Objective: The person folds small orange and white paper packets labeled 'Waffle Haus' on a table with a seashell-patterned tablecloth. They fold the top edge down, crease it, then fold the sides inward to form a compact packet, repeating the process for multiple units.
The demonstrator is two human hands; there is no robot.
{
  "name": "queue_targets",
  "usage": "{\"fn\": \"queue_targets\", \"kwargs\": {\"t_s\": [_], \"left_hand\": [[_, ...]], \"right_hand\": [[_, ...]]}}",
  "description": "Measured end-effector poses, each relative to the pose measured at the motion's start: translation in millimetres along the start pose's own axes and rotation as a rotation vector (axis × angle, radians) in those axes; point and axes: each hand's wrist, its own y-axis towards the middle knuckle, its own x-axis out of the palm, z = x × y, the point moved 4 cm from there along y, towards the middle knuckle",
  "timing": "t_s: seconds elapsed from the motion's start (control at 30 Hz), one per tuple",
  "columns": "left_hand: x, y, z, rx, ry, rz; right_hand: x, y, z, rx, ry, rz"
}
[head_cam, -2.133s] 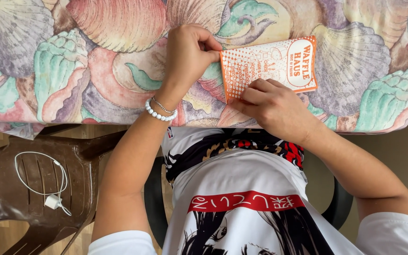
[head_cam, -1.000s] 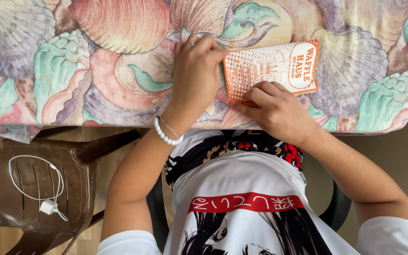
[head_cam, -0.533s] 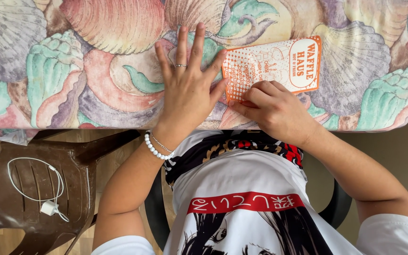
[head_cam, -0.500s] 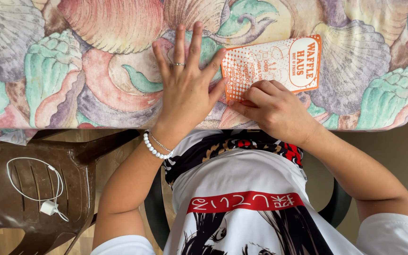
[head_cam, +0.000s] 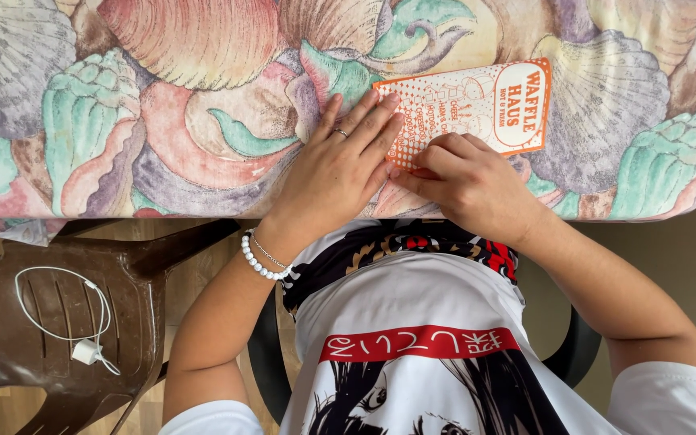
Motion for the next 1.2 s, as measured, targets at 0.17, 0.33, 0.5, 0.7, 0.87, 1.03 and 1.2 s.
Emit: {"fn": "queue_targets", "kwargs": {"t_s": [0.17, 0.33, 0.5, 0.7, 0.87, 1.03, 1.2], "left_hand": [[-4, 2, 2, -0.006, -0.024, 0.036], [-7, 6, 5, 0.004, 0.044, 0.026], [-2, 4, 0, 0.005, 0.008, 0.024], [-5, 8, 1, -0.022, 0.054, -0.005], [-2, 10, -2, -0.076, 0.023, -0.019], [-4, 6, -3, -0.117, -0.086, -0.013], [-7, 7, -3, -0.13, -0.127, 0.005]], "right_hand": [[-14, -3, 7, 0.037, 0.236, 0.11], [-21, -26, 29, 0.161, 0.213, 0.144], [-23, -30, 36, 0.185, 0.21, 0.074], [-14, 3, 53, 0.336, -0.034, -0.212], [4, 24, 62, 0.349, -0.327, -0.304], [-7, 14, 72, 0.337, -0.468, -0.289], [-34, -47, 111, 0.478, -0.573, -0.321]]}}
